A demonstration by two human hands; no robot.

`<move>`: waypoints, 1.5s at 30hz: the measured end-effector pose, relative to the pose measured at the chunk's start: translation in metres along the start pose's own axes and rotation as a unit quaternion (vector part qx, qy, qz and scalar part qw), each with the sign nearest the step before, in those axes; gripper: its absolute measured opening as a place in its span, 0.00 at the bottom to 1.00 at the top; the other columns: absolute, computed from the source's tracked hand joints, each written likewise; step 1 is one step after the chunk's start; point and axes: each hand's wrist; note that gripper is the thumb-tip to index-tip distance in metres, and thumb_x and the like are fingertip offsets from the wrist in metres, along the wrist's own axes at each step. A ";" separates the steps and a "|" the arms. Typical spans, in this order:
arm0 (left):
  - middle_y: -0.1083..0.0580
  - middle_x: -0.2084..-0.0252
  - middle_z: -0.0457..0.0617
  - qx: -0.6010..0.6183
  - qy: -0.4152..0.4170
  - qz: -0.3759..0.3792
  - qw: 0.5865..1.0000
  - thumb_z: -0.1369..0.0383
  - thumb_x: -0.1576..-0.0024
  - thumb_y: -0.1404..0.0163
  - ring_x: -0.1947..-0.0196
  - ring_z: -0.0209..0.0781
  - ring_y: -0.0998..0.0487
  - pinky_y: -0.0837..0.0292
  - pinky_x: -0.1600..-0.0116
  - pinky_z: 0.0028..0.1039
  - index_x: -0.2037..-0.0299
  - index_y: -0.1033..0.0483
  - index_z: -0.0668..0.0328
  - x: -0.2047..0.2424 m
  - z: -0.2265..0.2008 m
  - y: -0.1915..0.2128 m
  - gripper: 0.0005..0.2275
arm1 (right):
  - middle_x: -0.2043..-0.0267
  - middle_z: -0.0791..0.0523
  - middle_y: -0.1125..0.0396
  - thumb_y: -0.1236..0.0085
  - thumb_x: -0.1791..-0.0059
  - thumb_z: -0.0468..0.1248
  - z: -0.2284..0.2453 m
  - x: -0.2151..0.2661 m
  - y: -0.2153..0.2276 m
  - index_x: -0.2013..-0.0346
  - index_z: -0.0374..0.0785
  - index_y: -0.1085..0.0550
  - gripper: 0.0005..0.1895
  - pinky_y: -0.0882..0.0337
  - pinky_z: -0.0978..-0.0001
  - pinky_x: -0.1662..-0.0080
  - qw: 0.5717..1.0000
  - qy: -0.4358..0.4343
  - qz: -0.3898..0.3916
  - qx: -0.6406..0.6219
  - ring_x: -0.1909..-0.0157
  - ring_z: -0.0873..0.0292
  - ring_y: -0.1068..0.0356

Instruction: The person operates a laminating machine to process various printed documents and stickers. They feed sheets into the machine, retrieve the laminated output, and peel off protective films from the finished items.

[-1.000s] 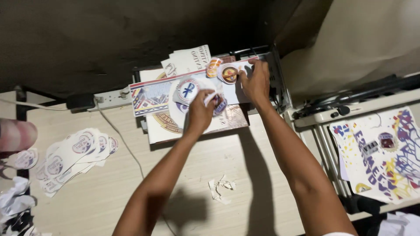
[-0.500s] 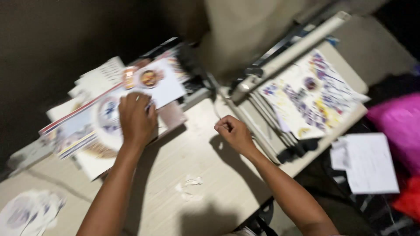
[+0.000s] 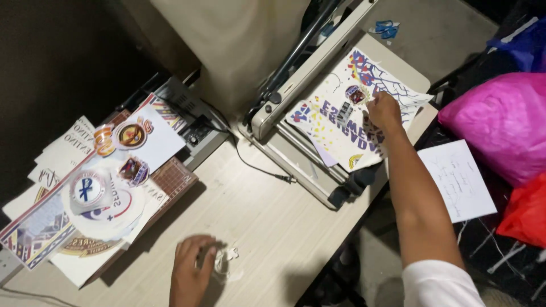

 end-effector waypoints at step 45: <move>0.22 0.72 0.45 0.407 0.227 -0.178 0.867 0.69 0.38 0.47 0.77 0.26 0.30 0.33 0.71 0.20 0.67 0.28 0.64 -0.008 0.026 0.014 0.08 | 0.64 0.54 0.23 0.42 0.45 0.39 0.361 0.303 -0.051 0.61 0.36 0.19 0.09 0.27 0.70 0.59 0.857 0.387 0.308 -0.146 0.61 0.62 0.26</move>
Point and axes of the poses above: each hand's wrist, its own x-axis away from the middle knuckle, its own y-axis out of the back of the hand, z = x × y
